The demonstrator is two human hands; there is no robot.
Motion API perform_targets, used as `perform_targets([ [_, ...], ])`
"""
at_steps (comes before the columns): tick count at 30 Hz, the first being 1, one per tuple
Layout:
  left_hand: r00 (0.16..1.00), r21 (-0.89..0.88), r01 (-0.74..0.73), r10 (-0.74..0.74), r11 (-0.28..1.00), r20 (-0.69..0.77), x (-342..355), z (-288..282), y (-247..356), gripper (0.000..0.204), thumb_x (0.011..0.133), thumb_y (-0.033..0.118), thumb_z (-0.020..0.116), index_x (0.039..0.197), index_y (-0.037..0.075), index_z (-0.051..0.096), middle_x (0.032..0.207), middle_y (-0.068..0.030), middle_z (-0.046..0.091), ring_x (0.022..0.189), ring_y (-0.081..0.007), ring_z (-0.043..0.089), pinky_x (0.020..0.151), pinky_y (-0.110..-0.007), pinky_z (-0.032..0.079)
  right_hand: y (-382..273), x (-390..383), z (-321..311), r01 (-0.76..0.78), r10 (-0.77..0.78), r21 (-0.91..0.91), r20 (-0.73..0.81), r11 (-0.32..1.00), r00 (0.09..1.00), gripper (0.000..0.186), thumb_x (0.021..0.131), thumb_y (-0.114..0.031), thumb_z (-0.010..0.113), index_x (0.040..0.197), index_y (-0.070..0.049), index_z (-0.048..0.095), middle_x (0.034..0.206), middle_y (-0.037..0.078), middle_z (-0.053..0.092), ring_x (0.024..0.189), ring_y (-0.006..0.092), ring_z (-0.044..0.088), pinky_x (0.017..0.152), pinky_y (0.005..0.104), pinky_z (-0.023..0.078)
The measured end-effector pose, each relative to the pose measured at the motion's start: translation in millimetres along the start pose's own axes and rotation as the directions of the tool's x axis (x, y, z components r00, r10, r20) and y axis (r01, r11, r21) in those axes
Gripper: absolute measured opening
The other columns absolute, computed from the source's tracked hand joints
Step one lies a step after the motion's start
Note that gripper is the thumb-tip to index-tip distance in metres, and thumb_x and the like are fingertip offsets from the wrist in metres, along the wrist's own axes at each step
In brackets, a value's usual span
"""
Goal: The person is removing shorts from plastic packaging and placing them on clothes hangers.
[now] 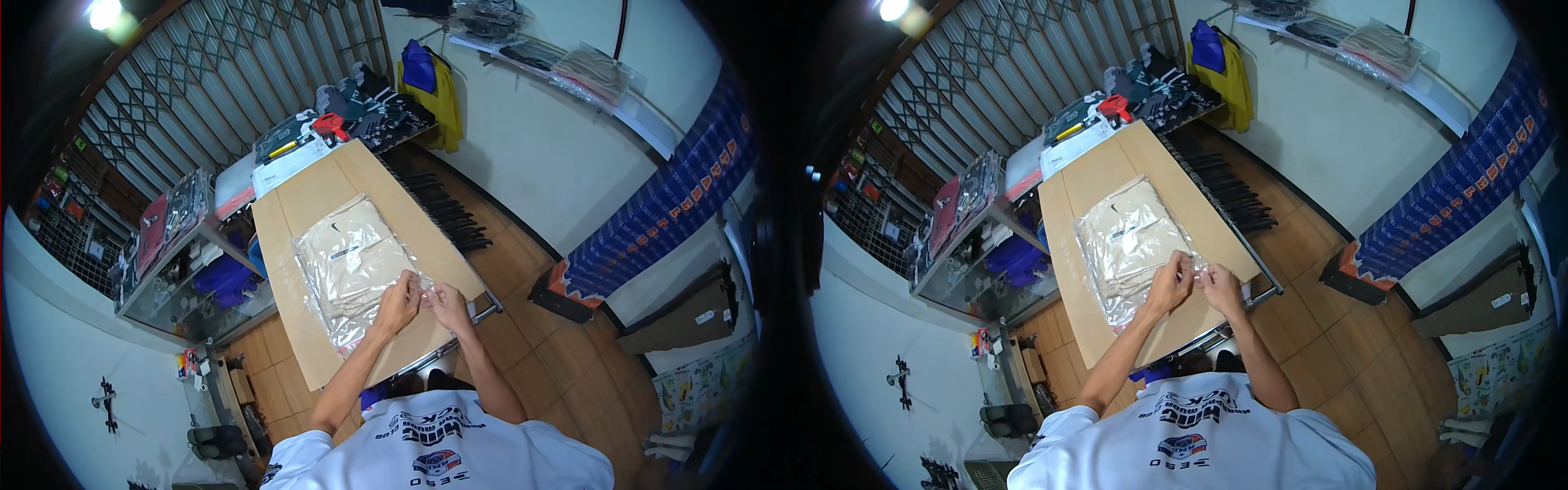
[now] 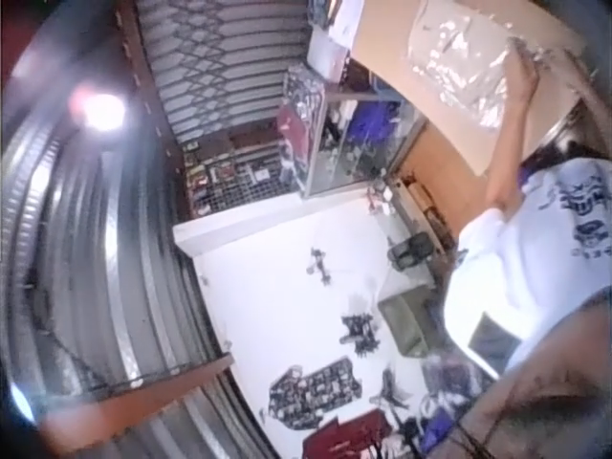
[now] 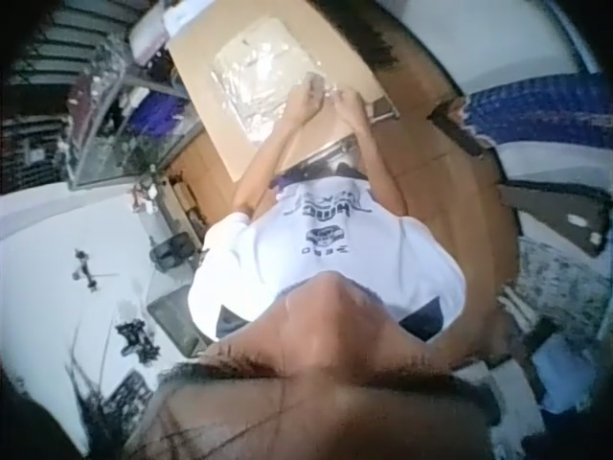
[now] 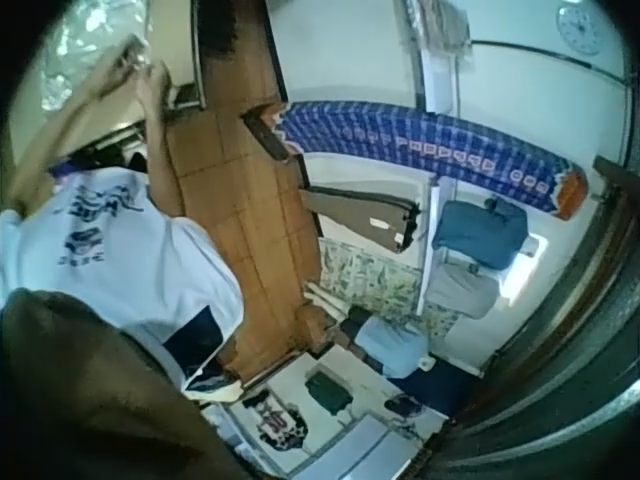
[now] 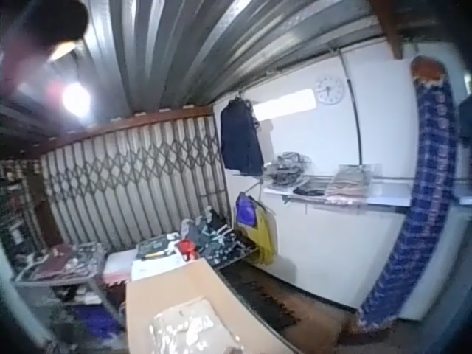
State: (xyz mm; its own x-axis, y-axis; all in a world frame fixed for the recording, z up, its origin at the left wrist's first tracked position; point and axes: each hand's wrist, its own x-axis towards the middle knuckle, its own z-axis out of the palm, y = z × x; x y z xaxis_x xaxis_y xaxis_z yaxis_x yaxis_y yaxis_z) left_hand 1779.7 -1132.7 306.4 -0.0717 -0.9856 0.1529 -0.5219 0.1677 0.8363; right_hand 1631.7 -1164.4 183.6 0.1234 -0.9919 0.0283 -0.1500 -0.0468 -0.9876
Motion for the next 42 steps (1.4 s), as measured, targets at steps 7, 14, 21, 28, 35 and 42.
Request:
perform_targets([
  [7, 0.995, 0.068, -0.025, 0.031, 0.997, -0.092, 0, 0, -6, 0.019, 0.089, 0.004, 0.058, 0.100, 0.001, 0.043, 0.073, -0.0157, 0.061, 0.063, -0.0274, 0.065, 0.057, -0.036, 0.050, -46, -7, 3, -0.010, 0.009, -0.137, -0.010, 0.991, 1.000, 0.018, 0.089, -0.018, 0.061, 0.086, 0.000, 0.063, 0.077, 0.016, 0.069, 0.075, 0.0303, 0.069, 0.069, 0.0407, 0.052],
  [14, 0.988, 0.072, -0.071, 0.080, 0.995, -0.135, 9, -9, -11, 0.021, 0.089, 0.001, 0.059, 0.099, 0.000, 0.040, 0.075, -0.0195, 0.061, 0.068, -0.0356, 0.064, 0.060, -0.041, 0.050, -58, -13, 3, 0.064, -0.064, -0.243, 0.008, 0.968, 0.998, 0.014, 0.093, -0.010, 0.057, 0.087, 0.003, 0.057, 0.077, 0.013, 0.070, 0.070, 0.0200, 0.072, 0.062, 0.0322, 0.055],
  [21, 0.999, 0.122, -0.039, 0.039, 0.992, 0.005, -19, -16, -12, 0.024, 0.088, 0.003, 0.061, 0.103, -0.001, 0.044, 0.076, -0.0169, 0.062, 0.065, -0.0319, 0.064, 0.060, -0.037, 0.051, -61, -17, 8, 0.078, -0.091, -0.178, -0.064, 0.981, 0.994, 0.023, 0.083, -0.005, 0.067, 0.098, 0.002, 0.051, 0.076, 0.012, 0.070, 0.070, 0.0204, 0.072, 0.064, 0.0314, 0.055],
  [28, 0.999, 0.197, 0.019, -0.011, 0.980, -0.045, -38, -28, -17, 0.019, 0.089, 0.004, 0.061, 0.100, -0.001, 0.046, 0.076, -0.0175, 0.062, 0.065, -0.0309, 0.064, 0.059, -0.037, 0.050, -71, -20, 5, 0.071, -0.075, -0.139, -0.025, 0.988, 0.997, 0.037, 0.077, -0.011, 0.073, 0.104, -0.001, 0.049, 0.079, 0.013, 0.072, 0.074, 0.0274, 0.072, 0.069, 0.0381, 0.054],
  [35, 0.959, 0.134, -0.007, 0.045, 0.991, -0.280, -34, -46, -11, 0.019, 0.087, 0.002, 0.061, 0.100, -0.001, 0.047, 0.078, -0.0164, 0.063, 0.068, -0.0279, 0.065, 0.064, -0.036, 0.052, -73, -23, 10, 0.056, -0.082, -0.271, -0.088, 0.961, 0.993, 0.039, 0.075, -0.010, 0.074, 0.105, -0.001, 0.049, 0.075, 0.012, 0.071, 0.069, 0.0234, 0.071, 0.067, 0.0347, 0.053],
  [42, 0.985, 0.156, 0.142, -0.124, 0.978, -0.117, -71, -34, -14, 0.023, 0.085, 0.002, 0.064, 0.101, 0.001, 0.049, 0.075, -0.0144, 0.063, 0.063, -0.0239, 0.062, 0.059, -0.034, 0.049, -81, -31, 15, 0.097, -0.134, -0.383, -0.071, 0.919, 0.988, 0.051, 0.073, -0.019, 0.077, 0.112, -0.004, 0.049, 0.069, 0.007, 0.071, 0.068, 0.0265, 0.070, 0.065, 0.0396, 0.053],
])
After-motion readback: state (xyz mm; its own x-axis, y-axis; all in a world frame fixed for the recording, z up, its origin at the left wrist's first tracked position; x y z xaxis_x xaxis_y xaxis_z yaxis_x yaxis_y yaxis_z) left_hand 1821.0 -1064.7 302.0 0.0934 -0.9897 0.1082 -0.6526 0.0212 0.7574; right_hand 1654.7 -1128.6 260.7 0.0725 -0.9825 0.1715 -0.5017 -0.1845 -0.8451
